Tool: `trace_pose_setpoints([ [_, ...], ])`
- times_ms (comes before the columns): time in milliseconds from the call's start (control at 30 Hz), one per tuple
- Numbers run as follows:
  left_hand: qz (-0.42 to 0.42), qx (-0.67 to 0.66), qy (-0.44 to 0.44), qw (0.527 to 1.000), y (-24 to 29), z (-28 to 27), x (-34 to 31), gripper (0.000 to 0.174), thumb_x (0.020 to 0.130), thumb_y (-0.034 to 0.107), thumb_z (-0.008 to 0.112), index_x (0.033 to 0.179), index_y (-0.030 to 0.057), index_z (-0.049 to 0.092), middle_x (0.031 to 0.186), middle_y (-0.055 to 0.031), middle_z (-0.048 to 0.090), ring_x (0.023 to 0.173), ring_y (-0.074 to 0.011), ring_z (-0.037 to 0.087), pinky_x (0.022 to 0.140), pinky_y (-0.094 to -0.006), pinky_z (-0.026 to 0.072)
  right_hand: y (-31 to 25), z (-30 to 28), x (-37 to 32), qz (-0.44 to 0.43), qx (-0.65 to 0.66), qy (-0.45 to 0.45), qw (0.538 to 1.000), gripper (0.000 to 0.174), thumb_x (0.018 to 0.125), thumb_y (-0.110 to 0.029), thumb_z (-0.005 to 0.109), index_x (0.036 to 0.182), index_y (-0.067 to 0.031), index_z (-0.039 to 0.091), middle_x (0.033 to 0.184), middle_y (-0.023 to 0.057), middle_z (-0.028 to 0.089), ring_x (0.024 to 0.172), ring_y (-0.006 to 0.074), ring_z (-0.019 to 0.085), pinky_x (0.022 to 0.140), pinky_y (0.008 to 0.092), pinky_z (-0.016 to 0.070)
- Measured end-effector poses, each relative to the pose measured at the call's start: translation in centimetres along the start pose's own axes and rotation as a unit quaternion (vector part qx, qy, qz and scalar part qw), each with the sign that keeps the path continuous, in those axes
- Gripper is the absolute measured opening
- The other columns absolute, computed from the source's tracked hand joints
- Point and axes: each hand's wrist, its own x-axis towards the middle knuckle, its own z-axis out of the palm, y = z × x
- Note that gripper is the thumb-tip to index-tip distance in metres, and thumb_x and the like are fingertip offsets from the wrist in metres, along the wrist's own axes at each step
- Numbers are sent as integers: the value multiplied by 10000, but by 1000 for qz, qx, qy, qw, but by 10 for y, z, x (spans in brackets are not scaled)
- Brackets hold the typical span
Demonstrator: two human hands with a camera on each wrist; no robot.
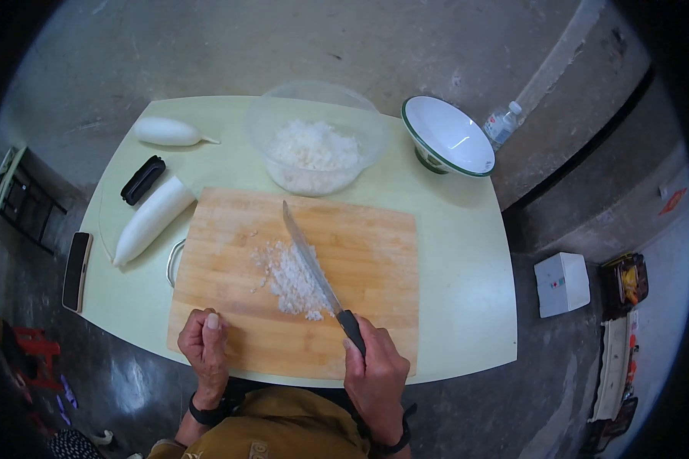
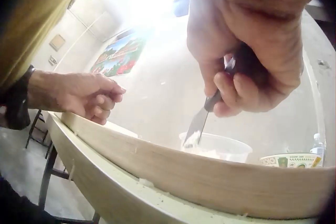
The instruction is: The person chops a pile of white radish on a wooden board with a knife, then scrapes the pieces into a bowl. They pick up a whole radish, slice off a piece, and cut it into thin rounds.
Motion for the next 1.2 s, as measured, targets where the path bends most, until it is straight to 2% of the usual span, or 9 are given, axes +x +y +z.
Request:
trace_pose_setpoints([
  [267, -1, -2, 6, 1000, 0, 0, 0, 284, 945, 207, 561, 752, -1, 546, 625, -4, 483, 569, -75, 382, 522, -242, 310, -1, 1, -1, -2, 0, -22, 1000, 325, 791, 31, 619, 1114, -4, 601, 845, 154, 619, 715, 307, 623, 620, 356, 500],
  [333, -1, 7, -2, 1000, 1, -1, 0, 286, 944, 205, 562, 751, -4, 547, 631, -7, 491, 574, -75, 388, 524, -241, 310, -5, 1, -2, -2, 20, 13, 1000, 327, 792, 35, 614, 1116, -11, 604, 846, 151, 621, 719, 305, 625, 622, 354, 502],
  [433, -22, -1, 1, 1000, 2, 0, -1, 287, 945, 204, 562, 750, -6, 550, 634, -9, 496, 576, -75, 389, 524, -243, 309, 1, 3, 0, 7, -9, -19, 1000, 328, 795, 39, 608, 1119, -14, 605, 851, 153, 622, 722, 304, 627, 628, 353, 505],
  [667, -18, -1, -2, 1000, 3, -1, -1, 288, 946, 203, 561, 749, -7, 552, 632, -13, 498, 575, -78, 393, 527, -244, 314, -3, 1, -3, 4, 17, 2, 1000, 330, 795, 34, 609, 1121, -14, 604, 846, 154, 619, 711, 302, 626, 630, 357, 506],
  [933, -10, 6, 3, 1000, -1, 0, -1, 278, 944, 196, 560, 753, -6, 550, 634, -16, 510, 569, -84, 403, 523, -242, 321, -3, 4, -5, 1, -4, -50, 999, 356, 771, 7, 642, 1123, -22, 605, 824, 149, 613, 692, 297, 621, 604, 355, 498],
  [1200, 0, 9, -4, 1000, 0, -1, -1, 265, 943, 186, 553, 758, -4, 553, 634, -24, 518, 570, -88, 411, 528, -245, 328, -4, 3, -5, -6, 2, -17, 1000, 332, 786, 18, 628, 1115, -23, 611, 828, 146, 616, 701, 291, 623, 614, 358, 500],
])
